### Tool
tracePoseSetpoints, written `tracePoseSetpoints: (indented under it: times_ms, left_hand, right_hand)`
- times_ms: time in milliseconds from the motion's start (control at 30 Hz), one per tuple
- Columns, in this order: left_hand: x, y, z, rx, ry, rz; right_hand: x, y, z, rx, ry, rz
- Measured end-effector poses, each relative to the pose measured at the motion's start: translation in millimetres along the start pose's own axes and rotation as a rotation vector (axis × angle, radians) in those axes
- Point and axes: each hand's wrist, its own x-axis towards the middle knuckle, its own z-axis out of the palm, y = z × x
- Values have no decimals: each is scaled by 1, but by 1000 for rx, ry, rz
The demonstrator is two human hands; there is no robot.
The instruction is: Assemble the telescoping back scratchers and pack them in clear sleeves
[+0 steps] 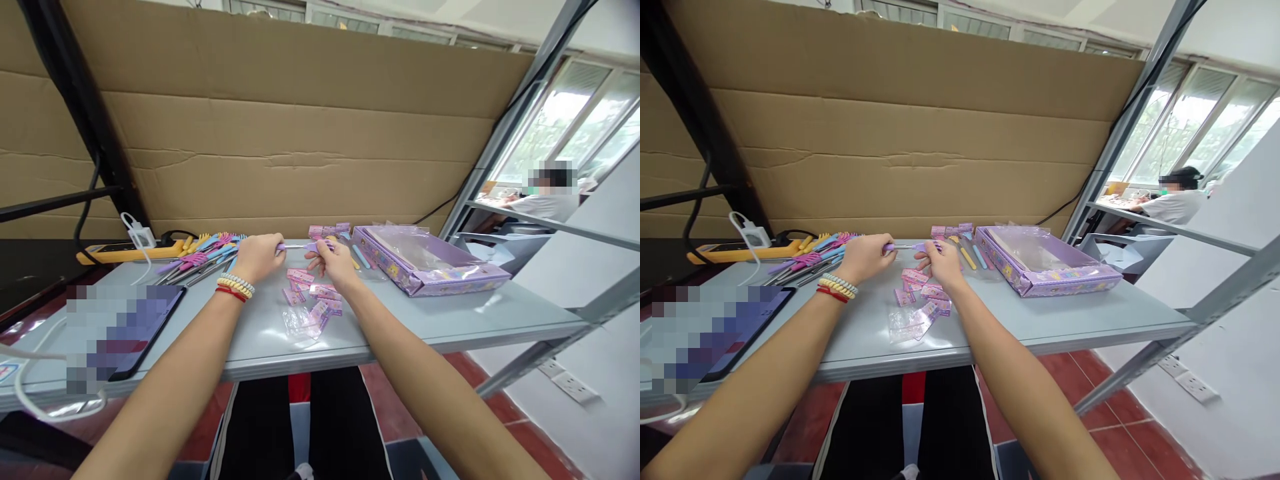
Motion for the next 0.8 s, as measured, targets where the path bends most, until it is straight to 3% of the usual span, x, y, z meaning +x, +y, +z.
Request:
tracePoseSetpoints:
  times_ms: [167, 333, 433, 600, 700, 800]
  left_hand:
    - [3, -1, 8, -160, 25, 200]
    - [3, -24, 9, -91, 128, 9]
    - [0, -55, 6, -78, 224, -167]
    - [-7, -92, 1, -115, 305, -319]
    - [-6, -94, 1, -139, 306, -299]
    - [-4, -91, 1, -166, 317, -263]
  right_hand:
    - [7, 6, -13, 93, 181, 32]
    - [18, -7, -32, 88, 438, -20]
    - [30, -34, -76, 31, 674, -109]
    - [31, -93, -175, -3, 1049, -227]
    - [17, -110, -211, -13, 1065, -226]
    - [1, -110, -224, -5, 1006, -222]
